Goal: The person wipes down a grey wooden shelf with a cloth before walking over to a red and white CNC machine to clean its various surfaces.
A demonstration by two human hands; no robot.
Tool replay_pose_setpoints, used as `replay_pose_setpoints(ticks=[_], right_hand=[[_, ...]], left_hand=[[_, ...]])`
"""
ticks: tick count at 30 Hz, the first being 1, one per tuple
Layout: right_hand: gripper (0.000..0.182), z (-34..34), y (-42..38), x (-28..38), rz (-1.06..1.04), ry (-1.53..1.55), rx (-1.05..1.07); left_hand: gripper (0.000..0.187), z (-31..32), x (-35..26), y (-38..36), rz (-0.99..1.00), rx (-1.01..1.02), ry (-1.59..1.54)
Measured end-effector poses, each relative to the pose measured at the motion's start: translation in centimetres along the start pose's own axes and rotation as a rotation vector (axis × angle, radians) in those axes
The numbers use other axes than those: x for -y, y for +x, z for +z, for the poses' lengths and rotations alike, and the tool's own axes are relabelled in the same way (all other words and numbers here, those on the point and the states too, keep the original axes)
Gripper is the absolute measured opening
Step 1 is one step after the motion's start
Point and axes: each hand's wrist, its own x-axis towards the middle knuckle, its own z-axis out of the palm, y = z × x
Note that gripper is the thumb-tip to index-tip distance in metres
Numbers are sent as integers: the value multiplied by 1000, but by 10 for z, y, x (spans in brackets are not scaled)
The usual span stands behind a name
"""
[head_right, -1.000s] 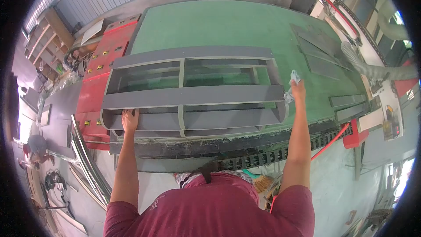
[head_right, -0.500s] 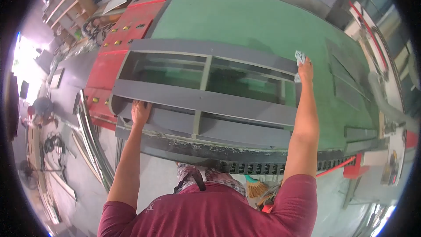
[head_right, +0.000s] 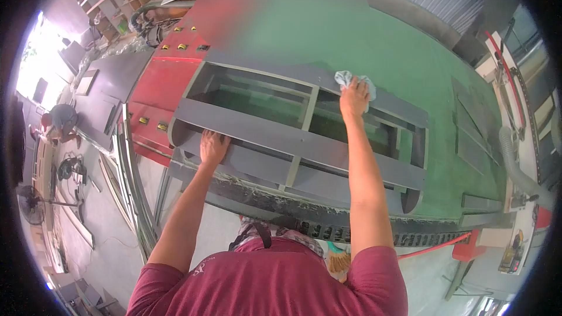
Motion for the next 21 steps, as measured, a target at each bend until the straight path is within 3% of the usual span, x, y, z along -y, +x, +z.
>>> replay_pose_setpoints(ticks=[6, 21], right_hand=[[55, 8, -7, 109, -209, 68, -2], [54, 31, 0, 309, -476, 202, 113]], left_hand=[[35, -2, 4, 1, 6, -34, -27], [37, -5, 16, 1, 30, -65, -119]])
